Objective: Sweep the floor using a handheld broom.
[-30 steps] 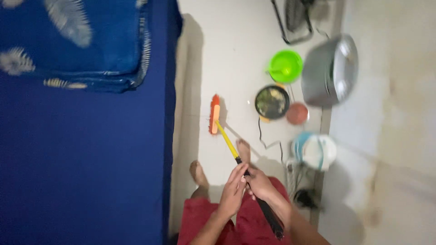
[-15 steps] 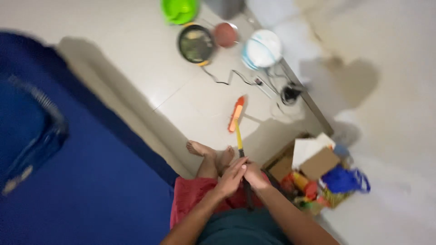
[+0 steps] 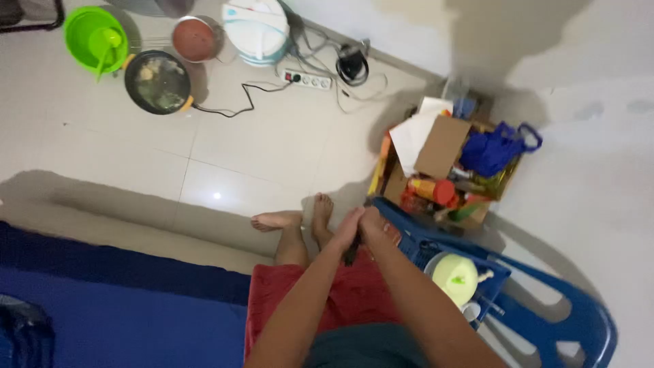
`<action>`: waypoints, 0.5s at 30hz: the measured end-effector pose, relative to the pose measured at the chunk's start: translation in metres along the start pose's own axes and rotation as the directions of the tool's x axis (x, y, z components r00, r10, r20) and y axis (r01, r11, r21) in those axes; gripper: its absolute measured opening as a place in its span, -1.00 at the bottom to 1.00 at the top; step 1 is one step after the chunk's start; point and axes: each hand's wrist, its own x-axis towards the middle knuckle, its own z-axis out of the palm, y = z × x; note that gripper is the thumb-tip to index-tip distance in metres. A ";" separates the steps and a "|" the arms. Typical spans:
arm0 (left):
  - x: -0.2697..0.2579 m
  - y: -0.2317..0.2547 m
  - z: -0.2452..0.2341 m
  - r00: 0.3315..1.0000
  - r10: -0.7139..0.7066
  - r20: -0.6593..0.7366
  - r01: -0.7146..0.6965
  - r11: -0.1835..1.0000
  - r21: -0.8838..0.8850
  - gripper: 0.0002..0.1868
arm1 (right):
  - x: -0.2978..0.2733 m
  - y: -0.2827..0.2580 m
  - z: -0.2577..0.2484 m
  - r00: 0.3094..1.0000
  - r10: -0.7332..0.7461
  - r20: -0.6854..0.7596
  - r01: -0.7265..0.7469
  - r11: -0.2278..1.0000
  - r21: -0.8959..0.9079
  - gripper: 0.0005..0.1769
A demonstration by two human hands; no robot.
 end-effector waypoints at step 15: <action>-0.088 0.043 -0.092 0.861 -0.229 -0.455 0.105 0.954 -0.281 -0.31 | -0.068 -0.035 0.035 0.978 -0.126 0.165 0.132 0.991 -0.029 -0.66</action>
